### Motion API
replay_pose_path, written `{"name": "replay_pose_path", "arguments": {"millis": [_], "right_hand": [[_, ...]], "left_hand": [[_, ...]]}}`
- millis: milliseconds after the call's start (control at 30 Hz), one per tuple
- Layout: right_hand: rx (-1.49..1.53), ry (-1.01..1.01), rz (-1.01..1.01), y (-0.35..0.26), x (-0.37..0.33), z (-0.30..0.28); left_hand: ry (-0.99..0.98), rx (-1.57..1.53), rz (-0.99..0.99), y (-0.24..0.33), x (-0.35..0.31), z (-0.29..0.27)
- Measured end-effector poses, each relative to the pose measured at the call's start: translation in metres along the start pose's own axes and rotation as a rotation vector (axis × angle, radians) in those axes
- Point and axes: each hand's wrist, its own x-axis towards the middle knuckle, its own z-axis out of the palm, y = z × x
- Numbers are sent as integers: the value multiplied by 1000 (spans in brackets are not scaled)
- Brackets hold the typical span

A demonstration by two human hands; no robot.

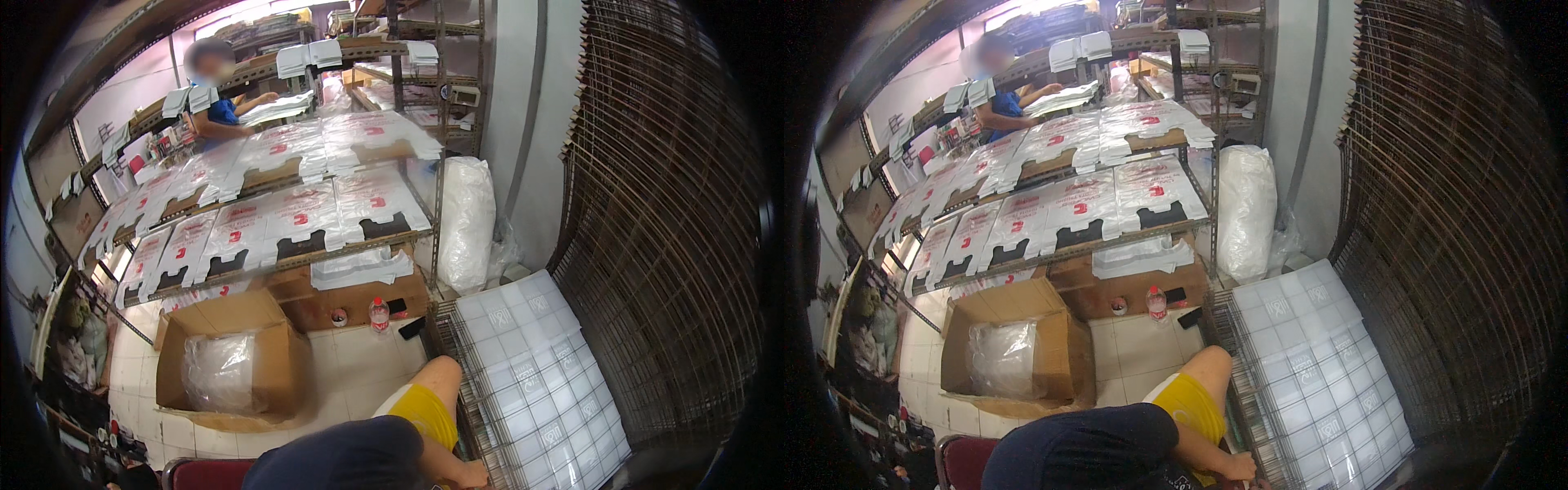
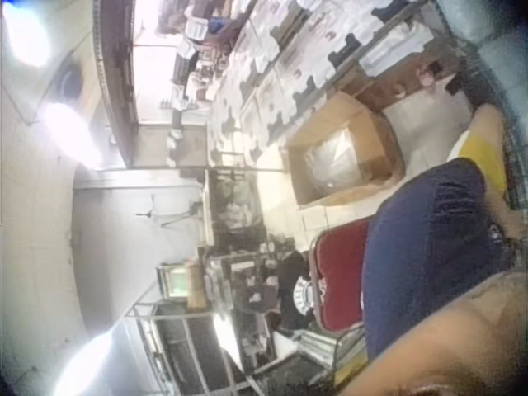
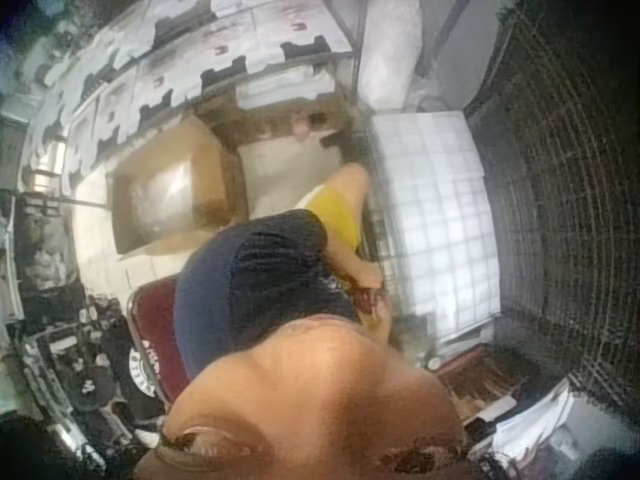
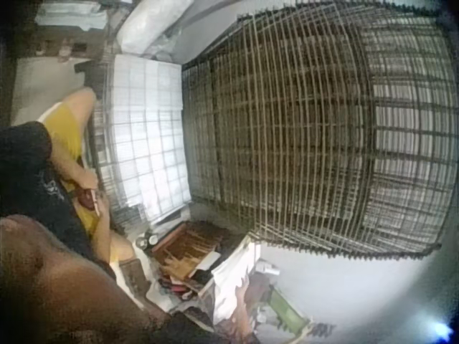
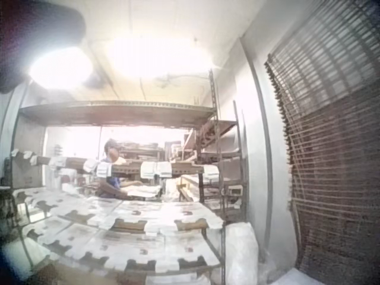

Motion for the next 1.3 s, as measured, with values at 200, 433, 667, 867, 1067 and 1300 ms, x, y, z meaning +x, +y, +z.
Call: {"name": "replay_pose_path", "arguments": {"millis": [200, 433, 667, 867, 1067, 1300], "right_hand": [[-20, 2, 0, 1, 4, -6], [-34, -13, -4, 6, 4, -5], [-35, -13, 5, 25, -3, -5], [-61, -13, -66, 70, -1, -6], [-70, 20, -182, 50, -45, -10], [29, 97, -202, 47, -62, -17]], "left_hand": [[-175, -153, -22, -4, -8, -39], [-213, 41, 58, 3, -2, -46], [-6, 230, 155, 8, 1, -21], [-106, 17, 131, 12, -17, -69], [-52, -75, 299, -5, -25, -66], [-201, -480, 122, -16, -19, -76]]}}
